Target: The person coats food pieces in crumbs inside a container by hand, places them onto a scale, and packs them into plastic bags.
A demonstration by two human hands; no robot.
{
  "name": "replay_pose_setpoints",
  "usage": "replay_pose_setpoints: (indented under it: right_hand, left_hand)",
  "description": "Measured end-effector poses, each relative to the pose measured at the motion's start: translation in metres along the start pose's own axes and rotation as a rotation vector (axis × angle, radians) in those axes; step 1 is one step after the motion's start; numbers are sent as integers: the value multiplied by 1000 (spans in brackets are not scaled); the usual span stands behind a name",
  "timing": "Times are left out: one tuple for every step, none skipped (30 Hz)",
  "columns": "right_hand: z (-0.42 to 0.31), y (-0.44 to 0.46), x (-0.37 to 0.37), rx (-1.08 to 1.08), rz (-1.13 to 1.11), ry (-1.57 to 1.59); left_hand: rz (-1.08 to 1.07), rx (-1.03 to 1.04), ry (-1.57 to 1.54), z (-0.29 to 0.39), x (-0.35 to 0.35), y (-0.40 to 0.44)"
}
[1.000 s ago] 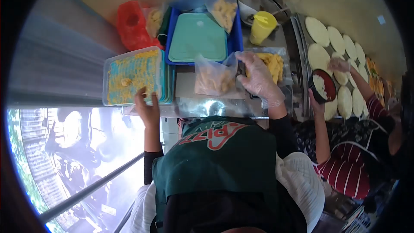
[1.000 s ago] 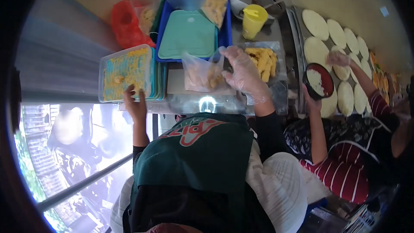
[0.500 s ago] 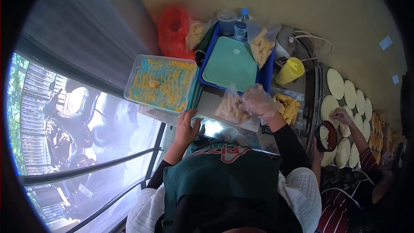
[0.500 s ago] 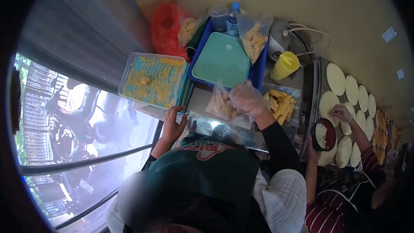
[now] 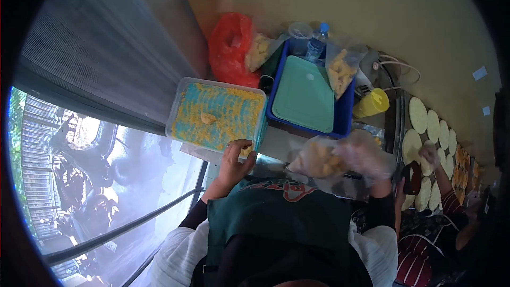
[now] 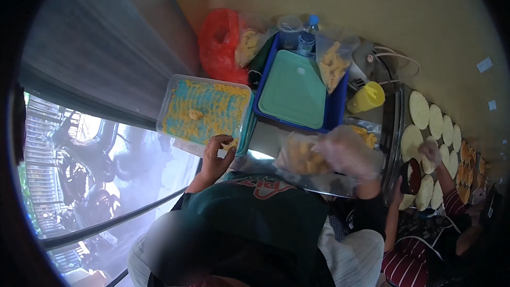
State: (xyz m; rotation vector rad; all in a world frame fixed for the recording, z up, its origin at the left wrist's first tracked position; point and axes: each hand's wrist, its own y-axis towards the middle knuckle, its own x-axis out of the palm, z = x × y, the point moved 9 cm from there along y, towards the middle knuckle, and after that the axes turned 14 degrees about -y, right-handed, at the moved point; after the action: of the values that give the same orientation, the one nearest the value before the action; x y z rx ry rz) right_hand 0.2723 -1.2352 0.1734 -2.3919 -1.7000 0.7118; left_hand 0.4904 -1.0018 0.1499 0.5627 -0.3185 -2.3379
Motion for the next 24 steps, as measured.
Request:
replay_pose_setpoints:
  right_hand:
    - [-7, 0, -14, 7, 133, 69]
    - [-14, -1, -29, 6, 267, 134]
    - [-26, -1, -46, -135, 428, 203]
    - [-40, 1, -54, -147, 508, 71]
    - [-55, 2, -62, -149, 591, -61]
    - [-85, 9, -71, -18, 583, -393]
    - [-102, 19, -77, 116, 566, -723]
    - [-107, 31, -80, 81, 623, -695]
    - [-102, 47, -81, 46, 680, -668]
    - [-98, 63, -83, 10, 737, -640]
    - [-97, 81, -82, -32, 762, -705]
    - [-96, 99, -80, -73, 788, -770]
    - [-92, 116, -79, -111, 814, -835]
    - [-71, 134, -85, -69, 857, -835]
    - [-46, 151, -95, -25, 901, -836]
    - [-29, 160, -102, 23, 943, -836]
    - [-24, 165, -106, 91, 984, -901]
    - [-20, 169, -109, 161, 1023, -965]
    - [-17, 169, -111, 235, 1057, -1029]
    - [-12, 170, -112, 287, 1043, -1020]
    - [-7, 170, -114, 339, 1030, -1010]
    - [-5, 169, -114, 392, 1019, -1000]
    - [-15, 161, -111, 301, 1129, -1012]
    - [-29, 151, -101, 208, 1235, -1025]
  left_hand:
    - [6, -5, 6, -2, -8, 6]
    - [13, -9, 11, -5, -17, 14]
    - [58, -50, 3, -13, -29, 22]
    - [83, -114, -27, -21, -41, 34]
    - [106, -178, -59, -27, -53, 51]
    - [127, -240, -90, -36, -65, 67]
    - [115, -174, -40, -39, -73, 88]
    - [103, -106, 10, -42, -79, 112]
    - [87, -102, 10, -47, -82, 135]
    - [71, -97, 9, -52, -84, 160]
    - [-9, -70, 151, -69, -81, 186]
    - [-89, -42, 293, -93, -75, 210]
    - [-129, -57, 287, -114, -68, 235]
    - [-170, -71, 279, -132, -57, 258]
    - [-149, -53, 173, -142, -48, 277]
    - [-131, -38, 65, -151, -37, 293]
    - [-114, -23, -44, -163, -28, 309]
    - [-184, -67, 77, -191, -13, 324]
    - [-255, -111, 199, -224, 2, 336]
    - [-328, -153, 321, -248, 13, 347]
    - [-404, -246, 457, -267, 18, 355]
    - [-479, -335, 593, -284, 20, 362]
    - [-554, -421, 730, -302, 21, 366]
    - [-471, -499, 621, -319, 18, 372]
